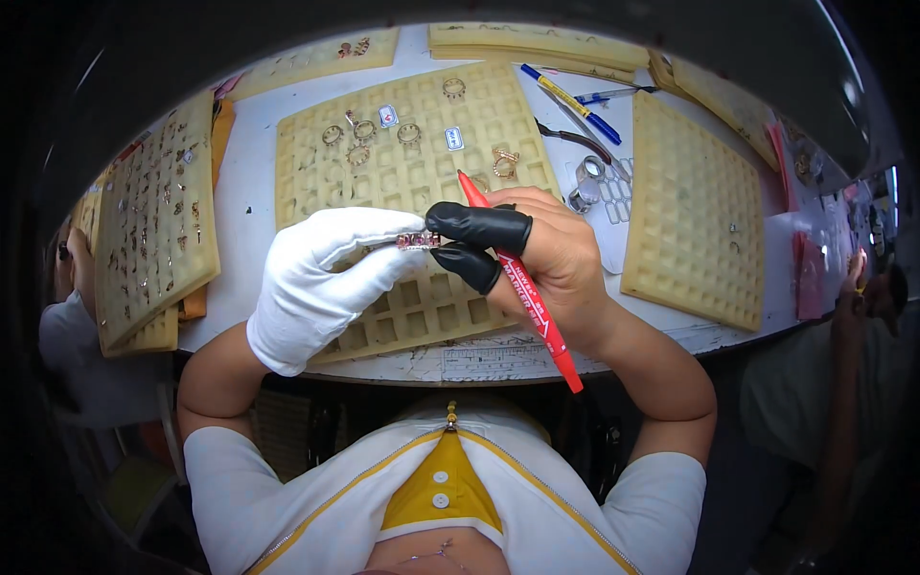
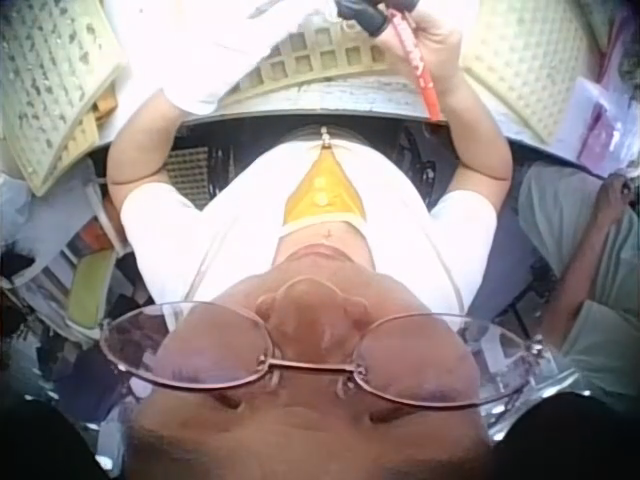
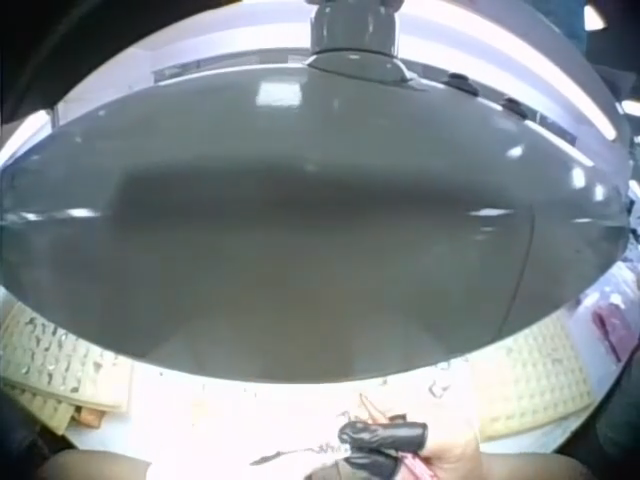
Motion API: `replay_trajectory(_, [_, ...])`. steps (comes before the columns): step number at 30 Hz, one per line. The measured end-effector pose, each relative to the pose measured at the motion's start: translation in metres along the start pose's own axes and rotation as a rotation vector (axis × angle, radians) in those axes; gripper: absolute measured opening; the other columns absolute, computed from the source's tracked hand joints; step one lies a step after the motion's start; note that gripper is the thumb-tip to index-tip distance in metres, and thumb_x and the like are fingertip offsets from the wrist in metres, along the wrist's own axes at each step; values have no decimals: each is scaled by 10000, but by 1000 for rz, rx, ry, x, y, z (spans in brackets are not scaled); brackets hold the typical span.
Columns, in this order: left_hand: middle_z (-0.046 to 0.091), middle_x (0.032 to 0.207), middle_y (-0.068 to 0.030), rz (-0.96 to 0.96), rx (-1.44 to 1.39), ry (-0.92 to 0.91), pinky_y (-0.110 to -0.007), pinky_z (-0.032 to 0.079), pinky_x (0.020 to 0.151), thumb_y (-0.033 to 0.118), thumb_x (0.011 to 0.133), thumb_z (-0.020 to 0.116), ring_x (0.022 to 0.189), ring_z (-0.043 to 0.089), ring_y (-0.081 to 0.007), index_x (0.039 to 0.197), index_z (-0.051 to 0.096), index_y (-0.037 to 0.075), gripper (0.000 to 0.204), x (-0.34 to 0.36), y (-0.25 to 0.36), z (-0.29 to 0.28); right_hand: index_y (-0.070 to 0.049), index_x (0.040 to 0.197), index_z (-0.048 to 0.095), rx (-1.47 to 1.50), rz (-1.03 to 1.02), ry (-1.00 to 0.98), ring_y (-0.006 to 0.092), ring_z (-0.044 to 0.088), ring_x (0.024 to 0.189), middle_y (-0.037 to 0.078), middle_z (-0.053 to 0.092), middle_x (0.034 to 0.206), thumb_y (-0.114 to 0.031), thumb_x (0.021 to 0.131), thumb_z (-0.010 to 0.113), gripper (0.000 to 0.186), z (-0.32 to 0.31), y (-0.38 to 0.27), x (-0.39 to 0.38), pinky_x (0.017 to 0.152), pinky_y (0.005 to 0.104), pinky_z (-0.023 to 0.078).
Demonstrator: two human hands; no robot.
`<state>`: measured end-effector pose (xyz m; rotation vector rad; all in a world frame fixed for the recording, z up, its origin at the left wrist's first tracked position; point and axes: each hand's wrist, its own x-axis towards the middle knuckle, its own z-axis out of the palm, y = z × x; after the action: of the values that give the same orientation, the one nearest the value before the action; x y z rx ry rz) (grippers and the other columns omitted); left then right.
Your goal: Measuring the size of jewelry rings using a ring mandrel and inspecting them on a workbench.
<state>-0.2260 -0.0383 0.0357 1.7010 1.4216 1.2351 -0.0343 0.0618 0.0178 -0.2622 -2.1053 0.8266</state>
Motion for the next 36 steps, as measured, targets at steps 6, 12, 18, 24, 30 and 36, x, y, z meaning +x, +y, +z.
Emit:
replay_trajectory(6, [686, 949, -93, 109, 160, 45, -269, 519, 749, 44, 804, 724, 845, 654, -149, 1015, 679, 7, 220, 0, 0, -1, -30, 1016, 683, -17, 9, 1, 238, 676, 807, 100, 711, 921, -45, 735, 759, 291, -1, 2, 1, 833, 346, 490])
replay_trajectory(12, [689, 945, -103, 161, 185, 50, -289, 510, 767, 39, 791, 728, 848, 658, -182, 1014, 680, 13, 229, 0, 1, -1, -28, 1023, 678, -10, 25, -18, 256, 674, 834, 105, 708, 944, -49, 744, 749, 288, -3, 2, 0, 825, 353, 490])
replay_trajectory(18, [687, 921, -95, 127, 95, 65, -279, 514, 750, -3, 789, 710, 819, 658, -172, 997, 675, 7, 212, 1, -1, 3, -35, 1024, 681, -48, 20, -17, 263, 669, 818, 106, 705, 913, -46, 741, 745, 290, -2, 4, -1, 796, 354, 493])
replay_trajectory(24, [687, 905, -90, 177, 270, 84, -274, 512, 742, -6, 776, 711, 810, 658, -166, 966, 682, 11, 193, -2, 0, 0, -37, 1070, 665, -61, 36, -17, 254, 640, 750, 88, 673, 806, -58, 716, 742, 363, 2, 2, 0, 755, 349, 477])
replay_trajectory(30, [681, 908, -122, 235, 320, 109, -292, 525, 713, 12, 759, 725, 789, 667, -209, 1011, 665, 10, 259, 3, -4, 3, -50, 992, 679, -110, -102, 29, 279, 608, 679, 96, 632, 718, -6, 644, 701, 351, -2, 10, 2, 699, 366, 484])
replay_trajectory(36, [675, 996, -96, -43, 87, 133, -262, 515, 781, -22, 817, 681, 891, 639, -138, 1204, 573, -10, 402, 5, -14, 11, -56, 685, 565, -422, -240, 119, 297, 577, 646, 90, 572, 645, -86, 619, 721, 172, -32, 18, 4, 755, 414, 473])
